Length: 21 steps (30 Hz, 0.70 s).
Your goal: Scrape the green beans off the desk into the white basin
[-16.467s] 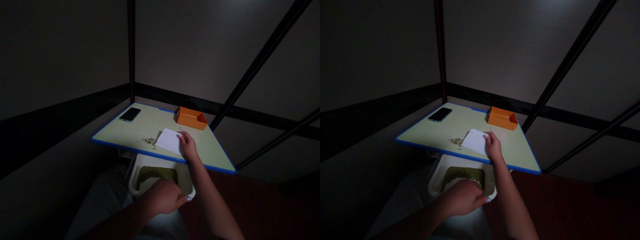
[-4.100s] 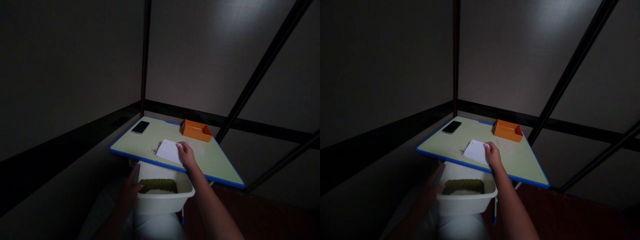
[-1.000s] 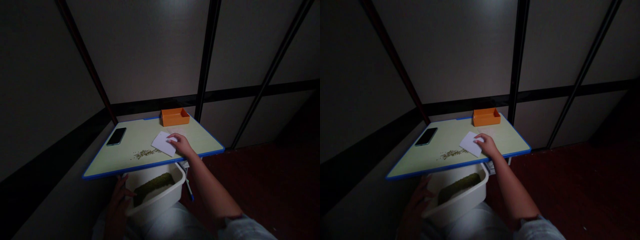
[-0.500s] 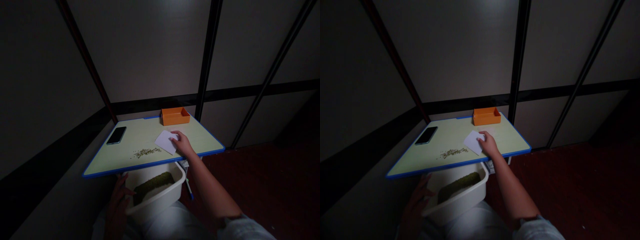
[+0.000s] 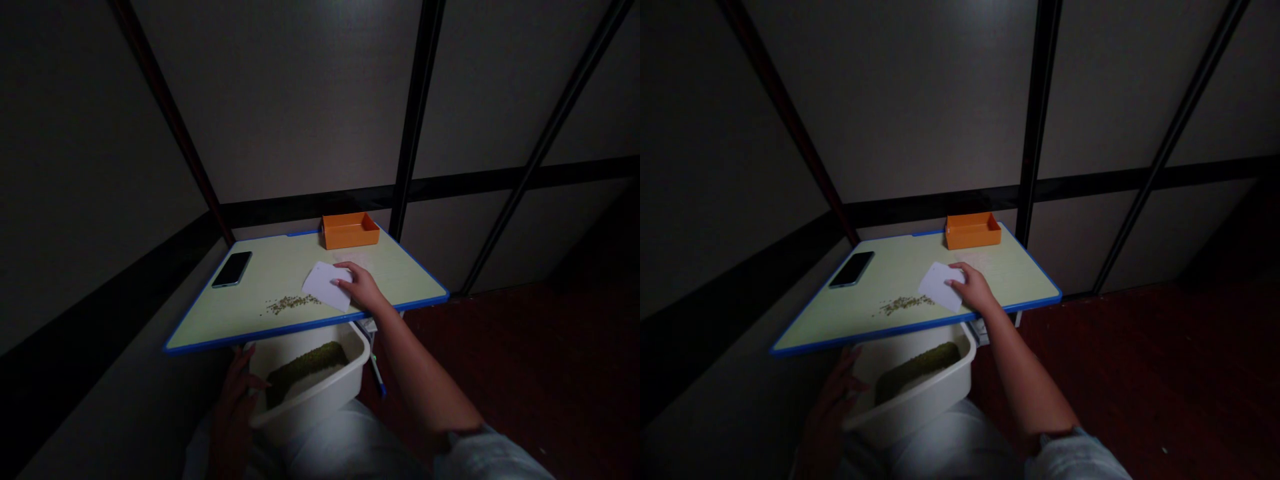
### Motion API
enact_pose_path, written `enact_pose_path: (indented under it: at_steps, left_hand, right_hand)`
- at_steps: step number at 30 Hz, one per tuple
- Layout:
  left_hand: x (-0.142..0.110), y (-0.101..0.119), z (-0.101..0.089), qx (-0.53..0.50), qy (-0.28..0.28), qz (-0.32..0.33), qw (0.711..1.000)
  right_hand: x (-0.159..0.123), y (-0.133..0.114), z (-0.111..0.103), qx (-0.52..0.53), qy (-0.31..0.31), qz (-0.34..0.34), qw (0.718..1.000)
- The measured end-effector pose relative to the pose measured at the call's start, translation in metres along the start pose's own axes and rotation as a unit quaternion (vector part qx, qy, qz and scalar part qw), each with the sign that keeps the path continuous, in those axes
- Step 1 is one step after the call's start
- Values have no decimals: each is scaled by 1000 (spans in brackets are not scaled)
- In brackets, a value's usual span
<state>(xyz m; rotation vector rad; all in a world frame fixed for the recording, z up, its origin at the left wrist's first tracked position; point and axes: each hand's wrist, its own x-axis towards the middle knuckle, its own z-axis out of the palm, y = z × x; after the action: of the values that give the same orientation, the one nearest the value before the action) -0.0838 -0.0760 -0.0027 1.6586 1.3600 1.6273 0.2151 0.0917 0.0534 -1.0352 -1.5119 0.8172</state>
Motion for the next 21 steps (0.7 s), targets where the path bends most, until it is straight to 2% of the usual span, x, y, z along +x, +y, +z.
enact_pose_path:
  at_steps: [10, 21]
  left_hand:
    - [-2, -5, 0, 1, 5, -3, 1000]
    - [-2, 0, 1, -11, 11, -17, 1000]
  right_hand:
    - [-3, -5, 0, 37, -34, -3, 999]
    - [-5, -10, 0, 75, -55, 1, 996]
